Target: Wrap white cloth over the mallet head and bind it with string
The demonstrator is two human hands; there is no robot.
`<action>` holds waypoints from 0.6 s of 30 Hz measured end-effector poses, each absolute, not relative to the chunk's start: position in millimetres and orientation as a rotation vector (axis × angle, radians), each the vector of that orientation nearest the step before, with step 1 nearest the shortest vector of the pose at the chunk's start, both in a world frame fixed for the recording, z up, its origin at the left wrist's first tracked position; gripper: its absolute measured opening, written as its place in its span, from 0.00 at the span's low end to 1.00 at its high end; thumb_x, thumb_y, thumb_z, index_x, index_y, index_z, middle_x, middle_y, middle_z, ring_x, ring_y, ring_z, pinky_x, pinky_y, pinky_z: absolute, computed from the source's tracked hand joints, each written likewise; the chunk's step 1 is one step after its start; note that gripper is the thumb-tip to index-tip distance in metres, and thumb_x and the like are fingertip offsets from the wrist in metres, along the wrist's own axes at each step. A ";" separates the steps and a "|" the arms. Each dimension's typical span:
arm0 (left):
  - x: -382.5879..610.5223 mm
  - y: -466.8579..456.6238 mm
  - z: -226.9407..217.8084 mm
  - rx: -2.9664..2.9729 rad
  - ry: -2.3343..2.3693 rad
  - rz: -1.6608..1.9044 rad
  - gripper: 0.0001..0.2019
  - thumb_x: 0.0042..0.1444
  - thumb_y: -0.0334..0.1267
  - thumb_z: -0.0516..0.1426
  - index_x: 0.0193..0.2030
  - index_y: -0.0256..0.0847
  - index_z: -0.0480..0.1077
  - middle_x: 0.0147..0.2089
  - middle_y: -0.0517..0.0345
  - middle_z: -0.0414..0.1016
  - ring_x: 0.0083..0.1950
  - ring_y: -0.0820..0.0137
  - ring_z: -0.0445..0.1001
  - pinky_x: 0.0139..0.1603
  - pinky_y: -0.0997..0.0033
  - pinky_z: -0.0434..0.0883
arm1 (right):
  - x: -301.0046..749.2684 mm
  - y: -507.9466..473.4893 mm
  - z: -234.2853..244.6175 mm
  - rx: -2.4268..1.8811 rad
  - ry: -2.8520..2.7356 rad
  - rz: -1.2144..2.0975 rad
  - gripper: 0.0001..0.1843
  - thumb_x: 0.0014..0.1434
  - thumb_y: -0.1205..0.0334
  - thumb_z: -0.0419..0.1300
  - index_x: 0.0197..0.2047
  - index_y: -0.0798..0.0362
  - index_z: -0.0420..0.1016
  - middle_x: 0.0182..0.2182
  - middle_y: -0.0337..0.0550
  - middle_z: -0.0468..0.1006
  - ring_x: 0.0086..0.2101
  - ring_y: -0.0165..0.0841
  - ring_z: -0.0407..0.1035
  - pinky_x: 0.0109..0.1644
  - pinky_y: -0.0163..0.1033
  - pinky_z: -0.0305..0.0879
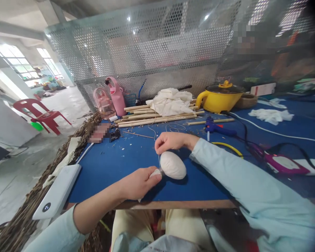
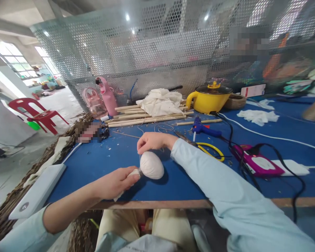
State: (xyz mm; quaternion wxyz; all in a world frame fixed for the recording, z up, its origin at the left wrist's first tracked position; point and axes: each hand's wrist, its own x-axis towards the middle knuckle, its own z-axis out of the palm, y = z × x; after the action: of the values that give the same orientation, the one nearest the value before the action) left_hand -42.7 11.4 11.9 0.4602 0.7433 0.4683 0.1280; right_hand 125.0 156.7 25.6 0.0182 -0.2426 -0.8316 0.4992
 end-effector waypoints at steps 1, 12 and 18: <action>-41.5 12.0 8.1 1.903 1.183 0.300 0.18 0.60 0.51 0.42 0.33 0.39 0.62 0.29 0.62 0.64 0.29 0.75 0.60 0.30 0.75 0.60 | 119.8 154.2 35.1 -0.722 -2.730 1.413 0.10 0.47 0.60 0.61 0.27 0.60 0.75 0.20 0.38 0.71 0.23 0.25 0.61 0.27 0.31 0.56; -49.6 25.9 11.5 1.458 1.277 0.916 0.20 0.58 0.55 0.44 0.43 0.40 0.61 0.25 0.66 0.56 0.23 0.78 0.56 0.22 0.79 0.58 | 116.7 64.3 46.0 -0.896 -2.585 0.125 0.11 0.58 0.64 0.52 0.28 0.53 0.73 0.25 0.44 0.75 0.28 0.32 0.67 0.30 0.35 0.53; -46.4 34.0 6.0 1.319 1.164 0.984 0.18 0.57 0.55 0.46 0.35 0.40 0.58 0.23 0.68 0.51 0.20 0.81 0.51 0.18 0.83 0.53 | 129.9 36.8 31.9 -0.889 -2.330 -0.028 0.12 0.61 0.60 0.52 0.45 0.52 0.72 0.38 0.49 0.75 0.40 0.39 0.69 0.41 0.41 0.63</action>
State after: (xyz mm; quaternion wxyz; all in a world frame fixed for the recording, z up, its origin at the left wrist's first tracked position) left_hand -46.4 34.0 6.0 0.5339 0.5533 0.4884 0.4127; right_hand 129.9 36.8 31.9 0.3179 -0.3380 -0.8857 -0.0105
